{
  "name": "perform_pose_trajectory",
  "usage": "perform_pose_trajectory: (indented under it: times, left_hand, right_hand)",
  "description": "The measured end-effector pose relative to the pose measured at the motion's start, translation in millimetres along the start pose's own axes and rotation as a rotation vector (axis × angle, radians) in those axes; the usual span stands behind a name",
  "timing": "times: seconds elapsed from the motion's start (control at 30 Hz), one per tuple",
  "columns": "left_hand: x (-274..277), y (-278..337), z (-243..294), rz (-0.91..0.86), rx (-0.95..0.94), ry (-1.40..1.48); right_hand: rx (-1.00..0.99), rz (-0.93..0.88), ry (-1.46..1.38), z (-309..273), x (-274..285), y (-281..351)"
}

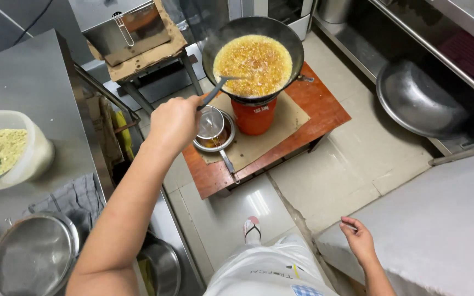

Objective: Stirring food in a wok and transferring fried food from a tray into paper packaging.

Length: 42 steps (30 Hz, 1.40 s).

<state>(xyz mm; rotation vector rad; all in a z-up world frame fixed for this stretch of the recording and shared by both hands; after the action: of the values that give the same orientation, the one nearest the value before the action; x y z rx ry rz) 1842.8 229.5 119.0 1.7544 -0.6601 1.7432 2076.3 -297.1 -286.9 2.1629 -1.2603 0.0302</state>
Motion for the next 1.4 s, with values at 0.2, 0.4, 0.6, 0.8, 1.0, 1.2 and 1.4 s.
perform_pose_trajectory:
  times: [0.2, 0.4, 0.6, 0.8, 1.0, 1.2, 1.4]
  left_hand:
    - [10, -50, 38, -0.287, -0.085, -0.281]
    - [-35, -78, 49, -0.288, -0.03, -0.301]
    - [-90, -80, 51, -0.105, 0.018, -0.208]
    - [-118, -89, 53, 0.021, 0.021, -0.178]
    - [-129, -109, 54, 0.125, -0.019, -0.149]
    - [-137, -133, 57, 0.144, -0.034, -0.101]
    - [-107, -157, 56, 0.038, 0.092, 0.148]
  right_hand:
    - [-0.236, -0.066, 0.075, 55, -8, -91]
    - [-0.304, -0.242, 0.266, 27, 9, -184]
    - [-0.191, -0.268, 0.368, -25, 36, -245]
    - [-0.193, -0.264, 0.345, -30, 27, -244]
    - [-0.204, -0.332, 0.367, 0, 2, -215]
    - [-0.296, -0.344, 0.385, 1, 1, -173]
    - [-0.357, -0.288, 0.312, 19, 13, -161]
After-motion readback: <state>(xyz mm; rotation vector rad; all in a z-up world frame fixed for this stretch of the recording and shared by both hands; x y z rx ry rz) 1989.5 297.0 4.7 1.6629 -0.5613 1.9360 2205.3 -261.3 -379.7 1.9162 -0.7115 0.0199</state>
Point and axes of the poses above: each hand's wrist, its own y-axis away from the middle knuckle, its own x-axis out of the back of the hand, z = x × y, the point moved 5 cm from there along -y, towards the middle knuckle, and after that the axes turned 7 degrees about -y, right-handed, at the moved point
